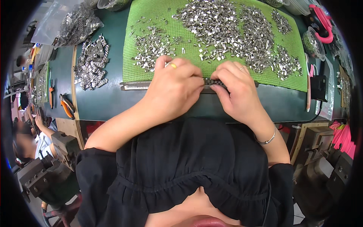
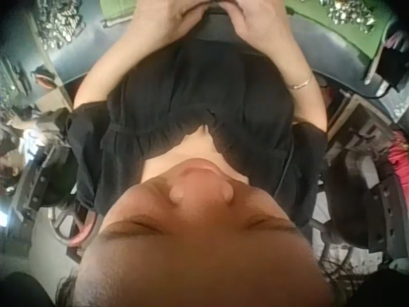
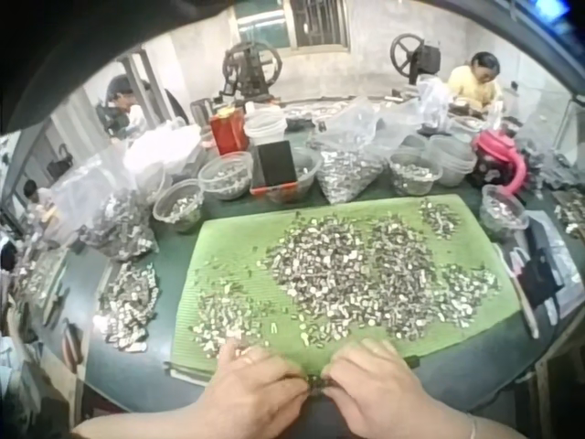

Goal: Placing small metal components into a jig for assembly.

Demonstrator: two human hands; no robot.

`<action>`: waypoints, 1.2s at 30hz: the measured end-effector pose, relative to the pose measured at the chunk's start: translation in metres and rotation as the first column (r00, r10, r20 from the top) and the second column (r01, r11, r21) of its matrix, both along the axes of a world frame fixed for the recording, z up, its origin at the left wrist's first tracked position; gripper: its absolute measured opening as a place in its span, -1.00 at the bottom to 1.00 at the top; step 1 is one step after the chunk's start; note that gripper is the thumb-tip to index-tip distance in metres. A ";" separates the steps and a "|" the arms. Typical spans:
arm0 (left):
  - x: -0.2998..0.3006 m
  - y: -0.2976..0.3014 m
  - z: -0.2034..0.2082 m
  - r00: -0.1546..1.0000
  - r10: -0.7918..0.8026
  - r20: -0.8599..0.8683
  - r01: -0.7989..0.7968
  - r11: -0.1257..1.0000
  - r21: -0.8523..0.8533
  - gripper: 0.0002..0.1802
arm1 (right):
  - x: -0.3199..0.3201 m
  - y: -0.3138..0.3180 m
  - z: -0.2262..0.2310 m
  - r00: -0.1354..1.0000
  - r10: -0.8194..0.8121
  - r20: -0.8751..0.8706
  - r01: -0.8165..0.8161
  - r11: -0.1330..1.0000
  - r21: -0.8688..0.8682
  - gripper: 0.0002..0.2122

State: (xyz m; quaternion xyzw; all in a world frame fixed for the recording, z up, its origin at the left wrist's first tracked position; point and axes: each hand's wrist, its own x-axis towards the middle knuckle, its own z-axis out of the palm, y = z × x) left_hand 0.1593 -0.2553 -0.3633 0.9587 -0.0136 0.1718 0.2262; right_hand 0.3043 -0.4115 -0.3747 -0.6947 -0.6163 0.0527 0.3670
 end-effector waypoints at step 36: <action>0.002 0.035 0.009 0.969 0.233 -0.081 -0.215 0.959 0.187 -0.94 | 0.011 0.069 0.002 0.922 0.148 0.359 -0.114 0.987 -0.115 -0.93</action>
